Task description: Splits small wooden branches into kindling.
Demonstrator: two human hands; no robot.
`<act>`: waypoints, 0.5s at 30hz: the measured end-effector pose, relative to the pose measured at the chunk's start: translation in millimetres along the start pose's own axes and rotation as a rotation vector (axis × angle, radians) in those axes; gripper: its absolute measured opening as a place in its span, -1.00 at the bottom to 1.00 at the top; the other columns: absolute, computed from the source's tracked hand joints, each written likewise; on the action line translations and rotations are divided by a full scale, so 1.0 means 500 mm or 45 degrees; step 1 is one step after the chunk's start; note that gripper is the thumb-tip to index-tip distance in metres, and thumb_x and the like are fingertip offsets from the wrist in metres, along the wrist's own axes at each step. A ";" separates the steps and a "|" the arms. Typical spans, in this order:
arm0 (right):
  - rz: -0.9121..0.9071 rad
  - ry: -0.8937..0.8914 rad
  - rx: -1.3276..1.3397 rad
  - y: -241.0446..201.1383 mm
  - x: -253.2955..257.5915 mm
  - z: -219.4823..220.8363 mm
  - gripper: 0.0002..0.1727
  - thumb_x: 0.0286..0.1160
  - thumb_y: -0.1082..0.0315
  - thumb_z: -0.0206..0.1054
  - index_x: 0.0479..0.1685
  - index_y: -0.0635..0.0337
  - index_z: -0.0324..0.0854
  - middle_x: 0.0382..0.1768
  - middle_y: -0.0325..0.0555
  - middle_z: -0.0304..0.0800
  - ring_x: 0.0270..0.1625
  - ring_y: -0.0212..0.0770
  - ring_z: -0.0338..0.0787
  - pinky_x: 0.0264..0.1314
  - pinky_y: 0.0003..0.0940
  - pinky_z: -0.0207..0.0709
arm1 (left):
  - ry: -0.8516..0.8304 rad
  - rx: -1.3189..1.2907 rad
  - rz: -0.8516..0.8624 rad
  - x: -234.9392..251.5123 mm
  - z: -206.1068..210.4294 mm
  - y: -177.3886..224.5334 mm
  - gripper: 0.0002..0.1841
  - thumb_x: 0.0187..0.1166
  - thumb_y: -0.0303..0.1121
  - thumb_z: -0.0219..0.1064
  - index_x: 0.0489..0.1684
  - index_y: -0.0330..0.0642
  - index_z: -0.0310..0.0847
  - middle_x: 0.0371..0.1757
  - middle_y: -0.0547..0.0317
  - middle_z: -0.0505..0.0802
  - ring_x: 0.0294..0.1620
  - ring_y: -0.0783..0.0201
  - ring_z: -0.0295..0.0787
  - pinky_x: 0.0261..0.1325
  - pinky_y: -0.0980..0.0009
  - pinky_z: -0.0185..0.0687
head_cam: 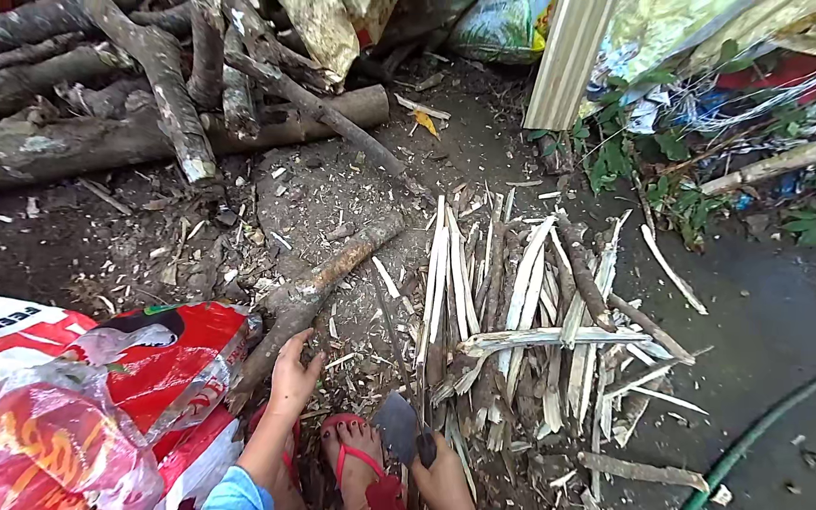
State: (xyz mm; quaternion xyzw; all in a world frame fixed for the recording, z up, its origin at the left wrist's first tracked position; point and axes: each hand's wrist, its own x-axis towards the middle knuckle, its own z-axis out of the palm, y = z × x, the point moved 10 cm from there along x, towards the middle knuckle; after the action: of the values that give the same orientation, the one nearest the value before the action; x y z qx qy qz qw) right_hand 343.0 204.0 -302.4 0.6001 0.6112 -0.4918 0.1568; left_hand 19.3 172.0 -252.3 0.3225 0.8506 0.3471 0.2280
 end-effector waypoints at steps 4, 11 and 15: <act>-0.226 0.152 0.098 -0.036 -0.025 -0.025 -0.51 0.28 0.37 0.49 0.18 0.52 0.64 -0.31 0.31 0.82 -0.22 0.23 0.85 -0.03 0.23 0.66 | 0.062 -0.015 0.050 -0.013 -0.016 0.010 -0.51 0.46 -0.59 0.45 0.41 -0.52 0.57 0.38 -0.41 0.74 0.36 -0.22 0.73 0.47 -0.02 0.57; 0.077 -0.139 -0.112 0.019 0.010 0.051 -0.41 0.46 0.29 0.44 0.47 0.38 0.52 0.08 0.35 0.84 0.21 0.29 0.83 0.35 0.26 0.58 | 0.065 -0.024 0.031 -0.015 -0.026 -0.014 -0.54 0.48 -0.59 0.42 0.39 -0.53 0.59 0.37 -0.40 0.75 0.41 -0.22 0.70 0.52 -0.01 0.54; 0.047 -0.182 -0.194 0.041 0.021 0.060 -0.43 0.45 0.28 0.44 0.44 0.36 0.56 0.07 0.36 0.84 0.20 0.29 0.84 0.33 0.27 0.59 | 0.063 -0.016 0.048 -0.018 -0.031 -0.008 -0.55 0.52 -0.56 0.39 0.39 -0.54 0.58 0.36 -0.42 0.75 0.40 -0.23 0.71 0.52 -0.04 0.54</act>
State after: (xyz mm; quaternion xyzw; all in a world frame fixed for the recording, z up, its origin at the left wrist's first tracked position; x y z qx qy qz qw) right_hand 346.8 182.0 -333.1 0.5611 0.6228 -0.4824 0.2541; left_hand 14.3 156.7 -243.6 0.3285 0.8475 0.3646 0.2023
